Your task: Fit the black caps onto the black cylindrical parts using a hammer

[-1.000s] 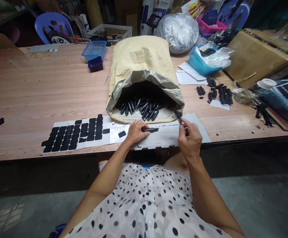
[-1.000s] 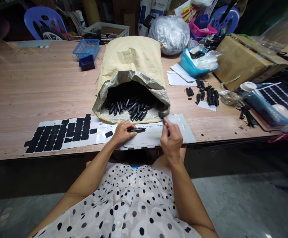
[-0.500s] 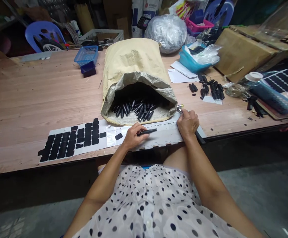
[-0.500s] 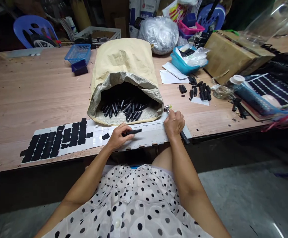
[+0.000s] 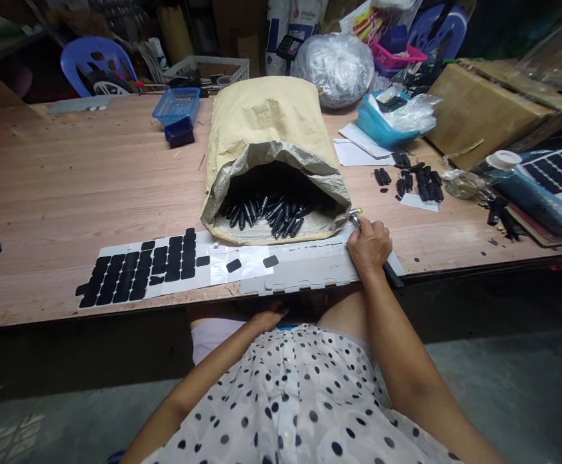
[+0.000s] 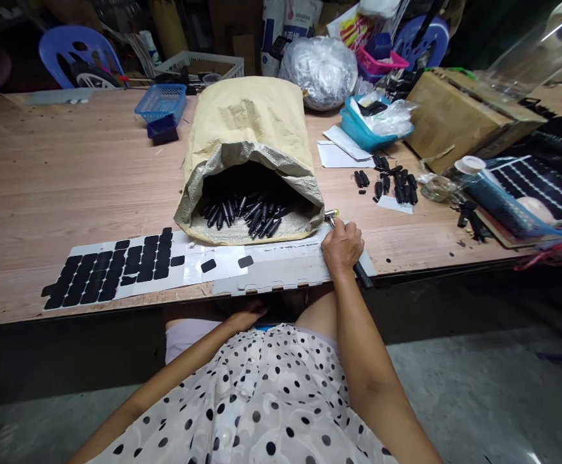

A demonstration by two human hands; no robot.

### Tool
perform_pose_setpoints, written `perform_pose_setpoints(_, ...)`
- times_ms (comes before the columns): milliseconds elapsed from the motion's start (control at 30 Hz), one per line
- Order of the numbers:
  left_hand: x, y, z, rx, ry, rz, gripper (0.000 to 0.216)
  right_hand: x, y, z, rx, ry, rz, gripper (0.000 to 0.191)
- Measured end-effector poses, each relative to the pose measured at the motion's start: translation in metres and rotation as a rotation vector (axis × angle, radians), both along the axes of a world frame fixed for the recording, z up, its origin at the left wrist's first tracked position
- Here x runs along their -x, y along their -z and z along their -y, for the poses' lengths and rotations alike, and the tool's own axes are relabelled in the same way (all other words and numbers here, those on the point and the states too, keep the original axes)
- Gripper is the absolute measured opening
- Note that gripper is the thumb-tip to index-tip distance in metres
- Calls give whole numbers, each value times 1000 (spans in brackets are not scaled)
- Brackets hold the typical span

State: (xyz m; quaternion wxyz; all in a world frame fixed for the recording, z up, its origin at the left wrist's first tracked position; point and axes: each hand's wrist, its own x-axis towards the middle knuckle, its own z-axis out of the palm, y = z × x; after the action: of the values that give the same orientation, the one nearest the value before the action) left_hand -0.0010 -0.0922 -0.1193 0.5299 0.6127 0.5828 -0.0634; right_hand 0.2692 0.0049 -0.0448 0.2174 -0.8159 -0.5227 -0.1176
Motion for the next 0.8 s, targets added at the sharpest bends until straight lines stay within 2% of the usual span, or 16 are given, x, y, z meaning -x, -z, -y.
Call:
perform_pose_setpoints(100, 0, 5, 1, 5, 10, -22, 40, 0, 0, 0, -3, 2, -2, 35)
perform_pose_setpoints(167, 0, -5, 3, -3, 32, -16, 41, 1, 0, 0, 0, 3, -7, 34)
perform_pose_setpoints(233, -1, -25, 4, -52, 119, 69, 38, 1, 0, 0, 4, 0, -12, 34)
perform_pose_setpoints(333, -2, -71, -4, -154, 327, 394, 29, 2, 0, 1, 12, -4, -22, 35)
perform_pose_setpoints(400, -4, -101, -20, -164, 346, 591, 28, 2, 0, 1, 17, -1, -25, 36)
perform_pose_setpoints(467, -4, -122, -45, -270, 212, 651, 27, 2, 0, 1, 17, 1, -25, 36)
perform_pose_setpoints(533, -5, -129, -77, -491, -6, 552, 25, 3, 0, 0, 13, -2, -28, 35)
perform_pose_setpoints(600, -7, -126, -108, -742, -226, 372, 19, 5, -1, 0, 16, -5, -35, 36)
perform_pose_setpoints(667, -10, -116, -134, -896, -359, 202, 13, 6, -1, -1, 23, -5, -41, 36)
perform_pose_setpoints(800, -16, -98, -159, -926, -423, 34, 10, 7, -2, -1, 18, -13, -39, 36)
